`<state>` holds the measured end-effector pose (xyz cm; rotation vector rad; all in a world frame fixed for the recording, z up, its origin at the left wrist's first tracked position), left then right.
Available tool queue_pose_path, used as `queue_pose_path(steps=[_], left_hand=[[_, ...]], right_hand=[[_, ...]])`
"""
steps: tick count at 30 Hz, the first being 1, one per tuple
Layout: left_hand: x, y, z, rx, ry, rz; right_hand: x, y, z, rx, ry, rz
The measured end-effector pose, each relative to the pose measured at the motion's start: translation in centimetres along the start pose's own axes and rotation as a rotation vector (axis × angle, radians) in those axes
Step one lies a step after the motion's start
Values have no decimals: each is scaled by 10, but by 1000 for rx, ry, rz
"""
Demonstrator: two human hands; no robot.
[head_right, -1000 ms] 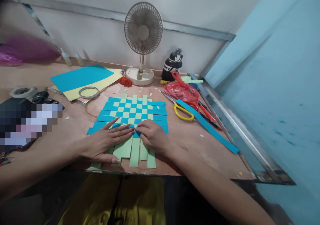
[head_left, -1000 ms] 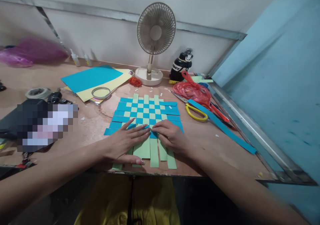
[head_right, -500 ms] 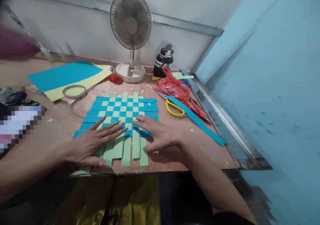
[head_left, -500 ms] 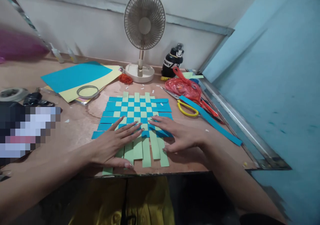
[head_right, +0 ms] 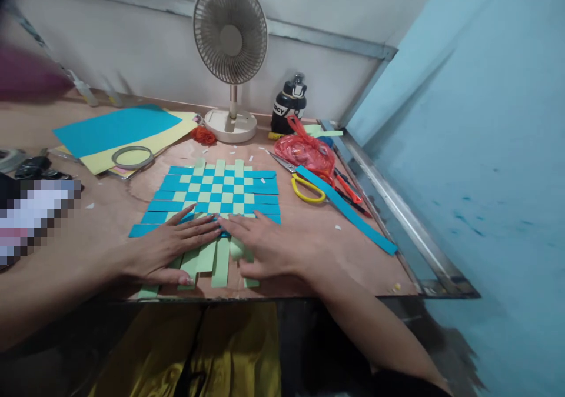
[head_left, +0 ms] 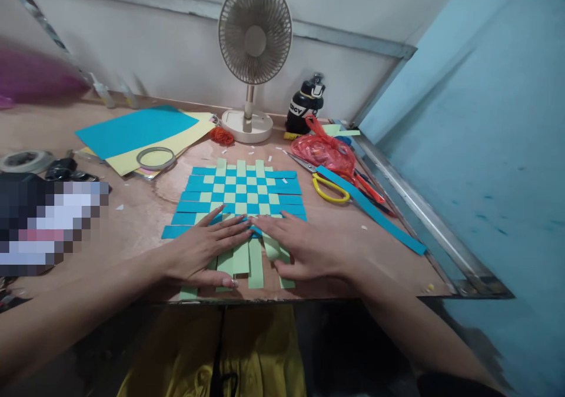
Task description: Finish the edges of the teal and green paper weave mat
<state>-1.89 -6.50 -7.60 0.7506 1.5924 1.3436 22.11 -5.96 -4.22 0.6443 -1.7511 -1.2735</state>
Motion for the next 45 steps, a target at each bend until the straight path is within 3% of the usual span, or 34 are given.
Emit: queue_pose_path(steps=[4, 10, 13, 17, 20, 23, 29, 37, 45], left_hand=[[-2, 1, 1, 19, 4, -11], [-2, 3, 1, 31, 1, 12], [6, 19, -5, -53, 32, 37], [24, 49, -29, -208, 236, 48], [34, 58, -46, -161, 345, 35], [37, 52, -54, -60, 316, -31], [36, 36, -51, 25, 221, -129], [38, 42, -54, -97, 149, -165], [37, 40, -50, -103, 146, -231]], right_hand=[[-7, 4, 4, -177, -79, -16], [-17, 7, 8, -304, -118, 182], [-20, 5, 7, -317, -88, 194], [-15, 3, 9, -422, -45, 86], [4, 0, 16, -315, 123, 59], [26, -5, 27, -217, 203, 38], [35, -10, 57, -228, 99, -70], [30, -7, 75, -188, 59, -222], [30, -4, 79, -148, 26, -265]])
Point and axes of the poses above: each hand's wrist, its own z-axis towards the middle knuckle, its own y-axis out of the back of the hand, x = y × z, the point moved 2 cm from there along z, towards the middle knuckle, and after that the axes turned 7 degrees about x, right-handed, at the moved point
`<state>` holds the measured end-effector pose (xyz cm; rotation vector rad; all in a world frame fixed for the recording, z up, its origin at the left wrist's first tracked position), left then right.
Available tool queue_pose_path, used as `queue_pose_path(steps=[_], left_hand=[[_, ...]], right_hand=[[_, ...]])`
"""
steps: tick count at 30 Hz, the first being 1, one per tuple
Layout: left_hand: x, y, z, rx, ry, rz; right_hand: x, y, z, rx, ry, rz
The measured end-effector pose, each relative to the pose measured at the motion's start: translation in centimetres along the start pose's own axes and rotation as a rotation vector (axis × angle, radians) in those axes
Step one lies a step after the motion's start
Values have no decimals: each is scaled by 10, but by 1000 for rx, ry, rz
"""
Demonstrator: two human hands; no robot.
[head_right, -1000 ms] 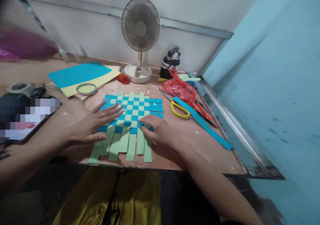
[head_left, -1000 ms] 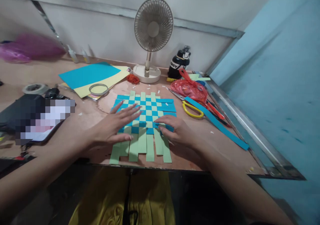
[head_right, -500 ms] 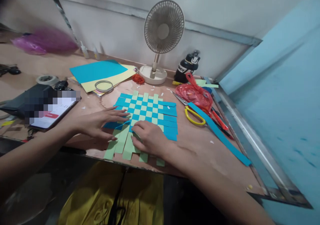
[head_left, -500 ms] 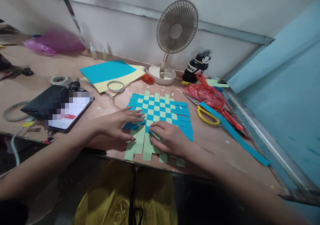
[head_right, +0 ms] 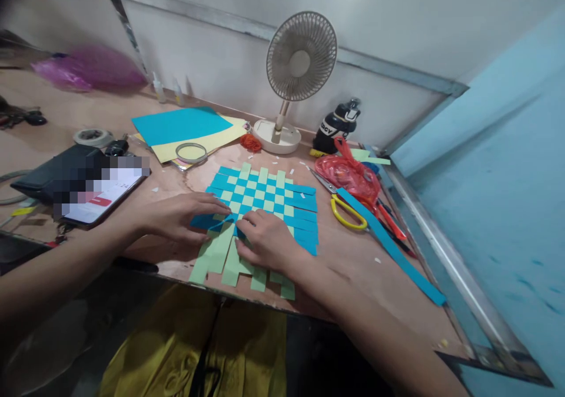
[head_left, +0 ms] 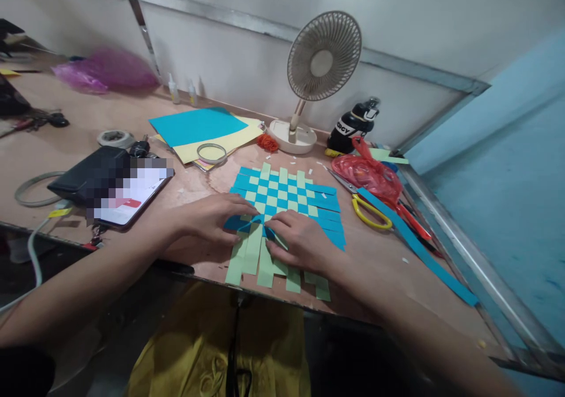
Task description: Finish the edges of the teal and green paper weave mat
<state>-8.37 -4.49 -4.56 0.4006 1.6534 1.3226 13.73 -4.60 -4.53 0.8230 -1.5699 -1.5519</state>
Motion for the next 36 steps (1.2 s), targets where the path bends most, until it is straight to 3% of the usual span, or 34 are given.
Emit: queue_pose_path(steps=[11, 18, 21, 24, 29, 36], left_hand=[[-4, -1, 4, -39, -28, 26], [0, -8, 5, -90, -1, 6], [-1, -6, 4, -58, 13, -44], [-2, -3, 4, -2, 17, -61], [-1, 2, 2, -36, 12, -11], [-1, 0, 4, -62, 39, -29]], right_hand=[[9, -1, -4, 67, 136, 142], [15, -8, -1, -95, 222, 45], [14, -12, 3, -228, 180, 31], [10, -15, 6, -317, 113, 170], [0, -15, 10, -324, -126, 492], [-5, -19, 13, -309, -240, 570]])
Point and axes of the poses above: each hand's wrist, its own z-axis towards the middle knuckle, its own y-axis out of the back of the hand, x = y × z, the point moved 2 cm from there along z, towards the middle knuckle, and after that the axes turned 7 degrees about x, right-handed, at the moved point
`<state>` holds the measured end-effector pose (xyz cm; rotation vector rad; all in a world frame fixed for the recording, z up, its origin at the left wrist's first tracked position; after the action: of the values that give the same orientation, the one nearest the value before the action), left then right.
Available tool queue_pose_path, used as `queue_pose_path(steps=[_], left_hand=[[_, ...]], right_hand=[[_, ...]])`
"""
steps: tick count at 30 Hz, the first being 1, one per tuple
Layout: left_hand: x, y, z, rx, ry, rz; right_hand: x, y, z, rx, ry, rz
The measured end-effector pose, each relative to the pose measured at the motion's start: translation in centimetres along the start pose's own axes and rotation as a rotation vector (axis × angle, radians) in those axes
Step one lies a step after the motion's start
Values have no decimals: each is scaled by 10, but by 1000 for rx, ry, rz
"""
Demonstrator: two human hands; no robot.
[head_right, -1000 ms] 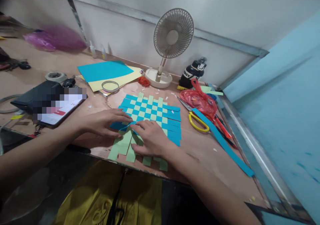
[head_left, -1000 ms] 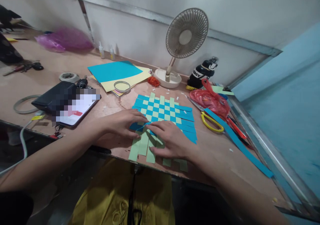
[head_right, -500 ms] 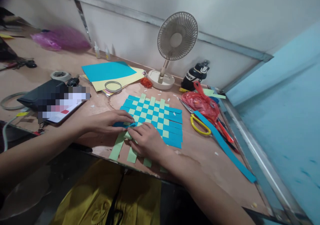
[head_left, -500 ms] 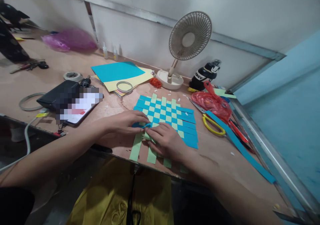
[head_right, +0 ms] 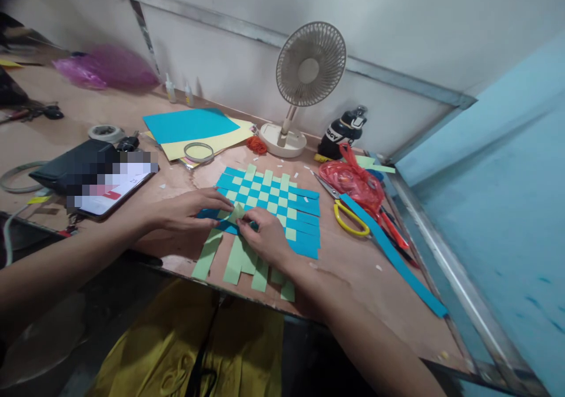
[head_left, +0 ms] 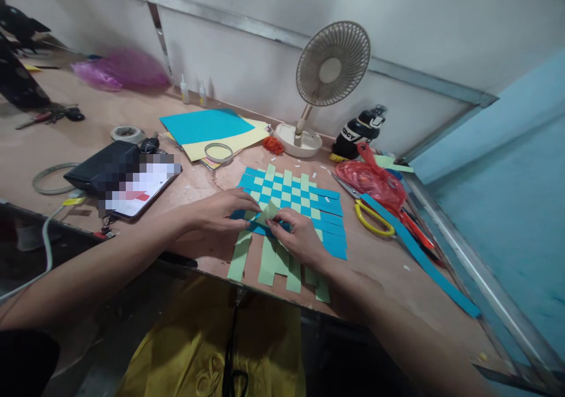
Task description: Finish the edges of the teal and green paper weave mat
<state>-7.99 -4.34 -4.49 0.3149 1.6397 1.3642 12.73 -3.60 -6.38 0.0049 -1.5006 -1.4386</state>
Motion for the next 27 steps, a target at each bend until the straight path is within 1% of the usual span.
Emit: queue_pose_path(steps=[2, 5, 8, 9, 13, 16, 19, 24, 27], left_hand=[[0, -5, 2, -35, 17, -15], [3, -11, 3, -95, 82, -50], [6, -8, 3, -162, 143, -94], [6, -5, 2, -206, 171, -102], [7, 7, -1, -445, 324, -120], [8, 9, -1, -561, 371, -137], [11, 8, -1, -611, 392, -139], [18, 7, 0, -659, 429, -116], [22, 6, 1, -671, 470, -134]], right_hand=[[-2, 0, 1, -4, -9, 4], [-5, 0, 1, -3, -20, 4], [-6, 1, 2, -17, -25, -13], [-7, 1, 2, -20, -26, -17], [-6, 2, 3, -23, -18, -21], [-5, 2, 3, -31, 0, -23], [-6, 2, 3, -45, 1, -41], [-9, 1, 3, -30, 3, -52], [-9, 1, 2, -43, 11, -42]])
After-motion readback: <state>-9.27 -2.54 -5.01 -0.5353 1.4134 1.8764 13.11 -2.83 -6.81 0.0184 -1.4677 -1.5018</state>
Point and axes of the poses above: each hand's wrist, its own z-axis towards the middle knuckle, its own y-axis out of the back of the hand, x = y × z, the point moved 2 cm from there along z, towards the middle knuckle, and after that the axes turned 7 degrees about x, right-handed, at the moved point
